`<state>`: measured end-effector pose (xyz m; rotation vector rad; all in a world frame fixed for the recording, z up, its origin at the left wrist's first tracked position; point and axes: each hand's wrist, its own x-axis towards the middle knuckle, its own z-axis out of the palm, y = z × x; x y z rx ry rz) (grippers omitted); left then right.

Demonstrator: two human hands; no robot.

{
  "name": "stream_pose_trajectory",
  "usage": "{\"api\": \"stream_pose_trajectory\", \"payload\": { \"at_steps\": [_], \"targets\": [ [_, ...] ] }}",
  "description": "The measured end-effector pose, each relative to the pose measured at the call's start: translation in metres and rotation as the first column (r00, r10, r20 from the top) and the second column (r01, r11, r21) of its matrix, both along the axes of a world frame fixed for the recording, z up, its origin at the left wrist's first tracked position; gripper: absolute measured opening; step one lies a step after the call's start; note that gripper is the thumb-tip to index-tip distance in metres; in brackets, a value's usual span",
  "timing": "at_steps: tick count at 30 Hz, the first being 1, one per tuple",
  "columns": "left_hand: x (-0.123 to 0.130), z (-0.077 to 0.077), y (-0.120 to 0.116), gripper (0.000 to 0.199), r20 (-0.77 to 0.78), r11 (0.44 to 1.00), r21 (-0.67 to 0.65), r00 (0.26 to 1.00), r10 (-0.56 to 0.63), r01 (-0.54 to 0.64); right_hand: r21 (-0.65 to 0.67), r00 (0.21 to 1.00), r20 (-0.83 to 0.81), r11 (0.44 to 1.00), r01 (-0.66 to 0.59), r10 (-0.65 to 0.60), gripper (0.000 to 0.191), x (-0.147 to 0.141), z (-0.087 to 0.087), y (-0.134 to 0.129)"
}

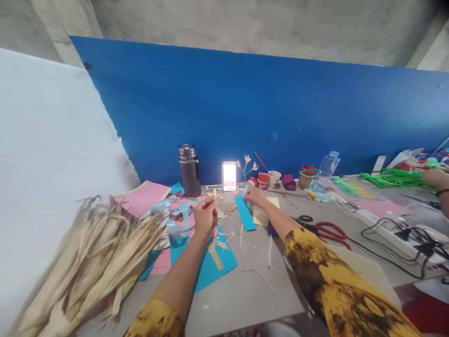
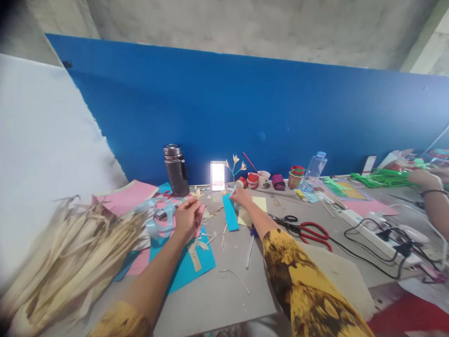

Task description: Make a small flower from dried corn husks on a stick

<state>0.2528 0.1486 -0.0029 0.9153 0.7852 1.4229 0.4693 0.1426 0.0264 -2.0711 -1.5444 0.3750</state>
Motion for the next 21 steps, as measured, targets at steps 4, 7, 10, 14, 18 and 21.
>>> {"api": "stream_pose_trajectory", "payload": {
  "at_steps": [4, 7, 10, 14, 18, 21],
  "targets": [
    [-0.003, -0.001, 0.001, 0.028, -0.001, 0.997, -0.079, 1.000, -0.026, 0.025, -0.033, 0.991, -0.126, 0.999, -0.043, 0.039, 0.018, 0.004, -0.002, -0.002],
    [-0.004, -0.001, 0.002, 0.029, 0.016, 0.992, -0.120, 1.000, -0.026, 0.027, -0.070, 0.985, -0.158, 0.994, -0.088, 0.076, 0.022, 0.010, 0.001, -0.006],
    [-0.004, -0.001, 0.004, 0.028, 0.020, 0.992, -0.126, 1.000, -0.020, 0.022, -0.071, 0.994, -0.105, 0.996, -0.050, 0.043, 0.017, 0.017, 0.002, -0.005],
    [-0.004, 0.000, 0.004, 0.030, 0.010, 0.992, -0.124, 1.000, -0.026, 0.027, -0.053, 0.999, 0.011, 0.998, 0.045, -0.044, 0.014, 0.020, 0.002, 0.005],
    [-0.003, -0.001, 0.002, 0.030, 0.012, 0.993, -0.113, 0.999, -0.038, 0.039, -0.051, 0.995, 0.086, 0.997, 0.058, -0.053, 0.010, 0.006, 0.000, 0.019],
    [-0.002, -0.001, 0.001, 0.028, 0.012, 0.994, -0.093, 0.999, -0.047, 0.048, -0.063, 0.994, 0.099, 0.996, 0.056, -0.050, 0.008, -0.008, -0.001, 0.030]
  ]
}}
